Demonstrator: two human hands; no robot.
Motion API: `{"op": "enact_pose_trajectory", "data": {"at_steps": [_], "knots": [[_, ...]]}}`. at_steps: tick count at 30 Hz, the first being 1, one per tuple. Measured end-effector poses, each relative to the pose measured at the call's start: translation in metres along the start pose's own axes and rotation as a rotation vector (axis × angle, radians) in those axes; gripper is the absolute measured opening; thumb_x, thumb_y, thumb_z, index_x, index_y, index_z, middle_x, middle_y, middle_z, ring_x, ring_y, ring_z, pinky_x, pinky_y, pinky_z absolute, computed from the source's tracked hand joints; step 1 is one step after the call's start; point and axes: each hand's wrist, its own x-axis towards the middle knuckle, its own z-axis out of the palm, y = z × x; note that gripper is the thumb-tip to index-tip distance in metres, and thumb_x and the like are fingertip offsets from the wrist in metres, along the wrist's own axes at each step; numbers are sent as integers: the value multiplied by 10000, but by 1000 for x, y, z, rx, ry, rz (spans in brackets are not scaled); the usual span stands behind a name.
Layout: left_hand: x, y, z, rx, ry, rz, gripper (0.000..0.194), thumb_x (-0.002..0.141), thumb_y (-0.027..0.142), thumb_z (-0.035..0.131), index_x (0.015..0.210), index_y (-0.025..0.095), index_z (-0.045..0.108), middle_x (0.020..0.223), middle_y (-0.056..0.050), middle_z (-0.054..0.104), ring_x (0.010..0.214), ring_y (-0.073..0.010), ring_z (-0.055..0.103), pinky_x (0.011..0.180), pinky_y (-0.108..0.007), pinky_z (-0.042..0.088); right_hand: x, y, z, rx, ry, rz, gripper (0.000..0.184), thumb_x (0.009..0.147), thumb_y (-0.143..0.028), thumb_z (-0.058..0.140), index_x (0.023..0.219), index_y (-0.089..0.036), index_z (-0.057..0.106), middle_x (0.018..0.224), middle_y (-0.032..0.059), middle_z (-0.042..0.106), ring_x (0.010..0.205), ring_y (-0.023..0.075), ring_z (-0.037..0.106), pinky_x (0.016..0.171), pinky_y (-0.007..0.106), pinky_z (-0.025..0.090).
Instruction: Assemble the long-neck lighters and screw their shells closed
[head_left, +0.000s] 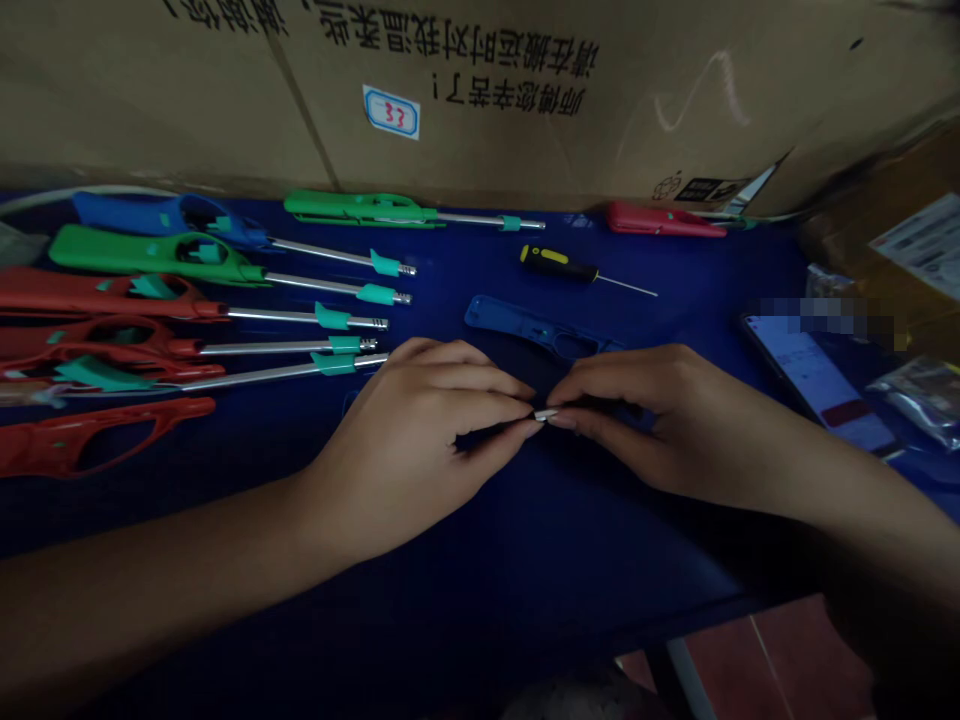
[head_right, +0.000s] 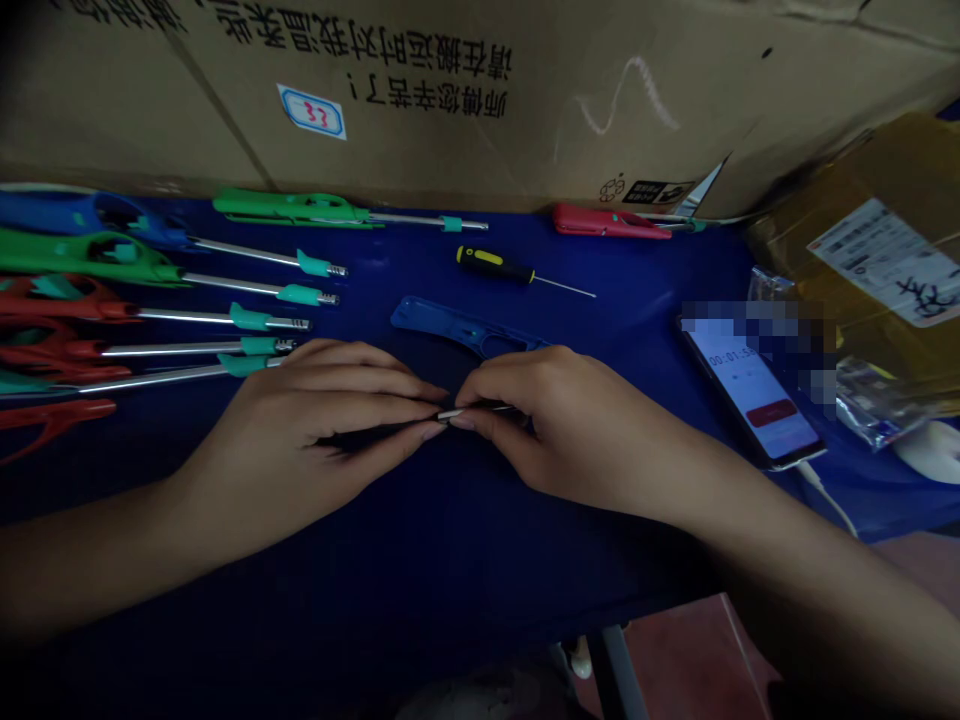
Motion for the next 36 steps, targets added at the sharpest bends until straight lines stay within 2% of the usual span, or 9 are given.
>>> {"op": "enact_pose_trajectory", "data": {"at_steps": [6,12,17,26,36], "knots": [[-1,-4,1,-2,30,18,76,926,257,712,934,274,786,1029,55,800,959,-165,720,860,-349,478,0,-1,0,-11,21,-6,156,996,-264,570,941,-225,711,954,13,760,822,147,692,727,274,482],[-1,-6,1,-35,-8,-7,61,899,287,749,946,283,788,1041,55,797,966,-165,717,863,-343,484,1,-2,4,-9,3,-74,132,989,-213,572,1012,-215,702,996,21,748,894,155,687,796,283,487],[2,-5,3,-47,-61,-19,65,909,249,731,933,279,783,1035,54,793,973,-164,706,877,-339,489,1,-2,4,-4,19,-67,101,977,-208,582,1008,-209,678,1005,39,732,914,171,679,800,288,489],[2,-5,7,-61,-58,-31,95,894,207,733,920,275,794,1010,46,799,931,-172,702,853,-346,505,2,1,2,17,25,-74,138,970,-182,562,989,-210,696,1003,58,726,909,187,676,813,320,512],[3,-2,8,-79,-61,-1,105,893,163,704,896,218,793,991,10,798,934,-181,699,830,-343,536,2,5,6,2,7,-40,96,915,-128,620,962,-185,681,918,23,682,852,154,653,756,278,473]]}}
